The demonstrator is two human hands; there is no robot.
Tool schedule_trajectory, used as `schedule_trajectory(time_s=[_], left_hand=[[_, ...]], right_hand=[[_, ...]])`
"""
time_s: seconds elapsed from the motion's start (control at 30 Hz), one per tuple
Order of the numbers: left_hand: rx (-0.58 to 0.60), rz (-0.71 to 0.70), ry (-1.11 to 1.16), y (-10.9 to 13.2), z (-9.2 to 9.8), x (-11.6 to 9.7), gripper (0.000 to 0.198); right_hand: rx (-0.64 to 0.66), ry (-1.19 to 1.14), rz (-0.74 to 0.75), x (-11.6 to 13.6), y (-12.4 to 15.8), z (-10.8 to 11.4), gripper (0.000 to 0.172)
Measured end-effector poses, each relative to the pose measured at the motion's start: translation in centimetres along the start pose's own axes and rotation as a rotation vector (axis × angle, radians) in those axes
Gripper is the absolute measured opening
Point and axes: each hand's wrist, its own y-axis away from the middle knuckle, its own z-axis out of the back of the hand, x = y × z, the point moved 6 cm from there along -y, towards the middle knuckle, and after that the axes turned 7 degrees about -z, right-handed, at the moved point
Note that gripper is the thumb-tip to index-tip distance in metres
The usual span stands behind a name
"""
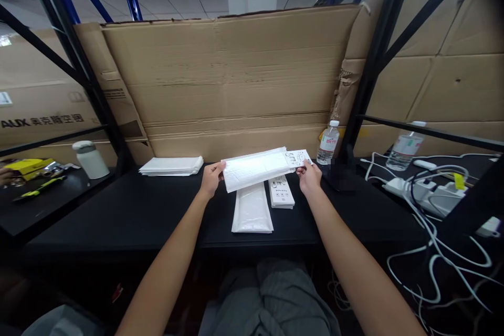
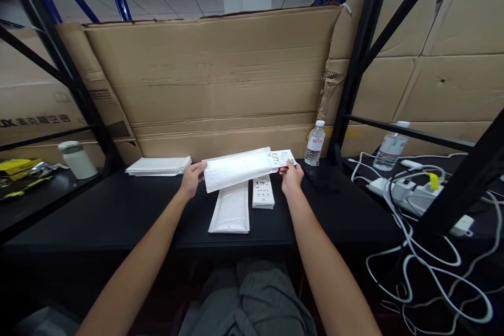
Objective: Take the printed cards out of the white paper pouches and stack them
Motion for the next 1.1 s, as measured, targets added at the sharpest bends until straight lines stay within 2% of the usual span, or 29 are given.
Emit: schedule_trajectory(time_s=[0.17, 0.4, 0.47, 0.6, 0.67, 0.83, 0.93, 1.1], left_hand=[[-0.103, -0.074, 0.040, -0.3, 0.9, -0.2, 0.032], [-0.251, -0.147, 0.123, -0.6, 2.3, -0.5, 0.028], [-0.281, -0.159, 0.150, -0.6, 2.6, -0.6, 0.026], [-0.307, -0.163, 0.145, -0.6, 2.8, -0.7, 0.024], [-0.314, -0.174, 0.131, -0.6, 2.9, -0.8, 0.024], [-0.337, -0.196, 0.137, -0.7, 3.1, -0.7, 0.026], [-0.363, -0.173, 0.143, -0.7, 3.3, -0.6, 0.026], [-0.382, -0.173, 0.154, -0.6, 3.3, -0.8, 0.027]], right_hand=[[-0.027, 0.004, 0.011, 0.1, -0.4, 0.4, 0.019], [-0.223, -0.186, -0.007, 0.6, -1.5, 2.7, 0.011], [-0.189, -0.175, -0.047, 0.4, -1.6, 2.6, 0.012], [0.009, 0.038, -0.061, -0.2, -1.2, 1.0, 0.013], [0.064, 0.135, -0.061, -0.7, -0.7, 0.4, 0.011], [0.141, 0.401, -0.104, -2.2, -0.1, -0.2, 0.024], [0.177, 0.439, -0.102, -2.6, -0.2, -0.2, 0.031], [0.189, 0.506, -0.037, -2.6, -0.2, -0.4, 0.025]])
